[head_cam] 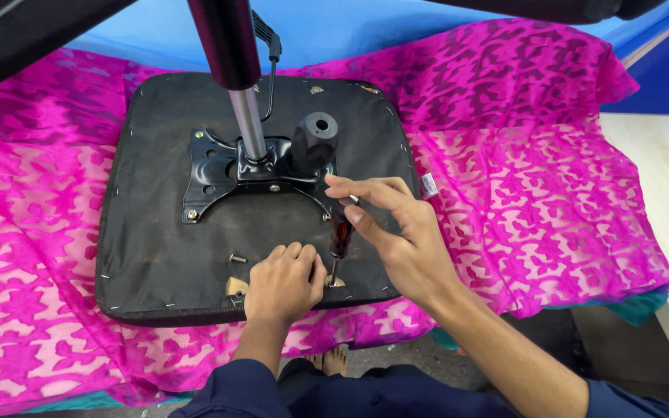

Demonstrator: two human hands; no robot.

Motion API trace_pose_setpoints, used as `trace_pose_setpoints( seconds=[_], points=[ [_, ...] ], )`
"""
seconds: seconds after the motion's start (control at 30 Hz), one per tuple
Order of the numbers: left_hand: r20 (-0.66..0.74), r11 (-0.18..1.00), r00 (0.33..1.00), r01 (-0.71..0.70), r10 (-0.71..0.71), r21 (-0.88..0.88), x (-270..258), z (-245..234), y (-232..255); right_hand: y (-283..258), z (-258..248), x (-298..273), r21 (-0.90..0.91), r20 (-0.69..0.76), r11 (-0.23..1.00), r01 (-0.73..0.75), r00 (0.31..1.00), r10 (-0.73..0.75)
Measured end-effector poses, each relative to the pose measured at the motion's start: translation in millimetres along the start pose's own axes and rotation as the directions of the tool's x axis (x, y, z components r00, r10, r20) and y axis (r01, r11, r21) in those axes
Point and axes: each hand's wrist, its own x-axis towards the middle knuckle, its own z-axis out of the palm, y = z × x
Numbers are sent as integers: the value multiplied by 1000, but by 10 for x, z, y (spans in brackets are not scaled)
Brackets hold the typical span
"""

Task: The person uses a screwdriver to tighten screws into the underside of an office chair seat, securing the central gas lift mechanism to the seat base. The person works methodically around the base, tightening each screw in turn.

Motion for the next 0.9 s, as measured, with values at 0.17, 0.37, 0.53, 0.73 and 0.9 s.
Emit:
trace_pose_setpoints(
  seconds=[0.17,0.37,0.53,0.73,0.9],
  points=[
    [-44,999,999,-26,25,-24,-28,11,-22,-62,9,-39,-112,3,993,36,999,-36],
    [-24,1000,999,-21,21,-20,-45,24,-56,-130,112,-199,-116,-91,993,-9,996,-1],
    [-60,999,998,-26,24,-26,-39,18,-38,-190,95,-279,-13,-118,998,-67,991,65],
    [-55,1000,998,-14,12,-22,-27,38,-30,-111,33,-297,-228,-147,973,37,987,-72],
    [-71,1000,997,-22,20,-21,-52,58,-2,-19,-79,-340,-238,-169,971,37,982,-79]
  ],
)
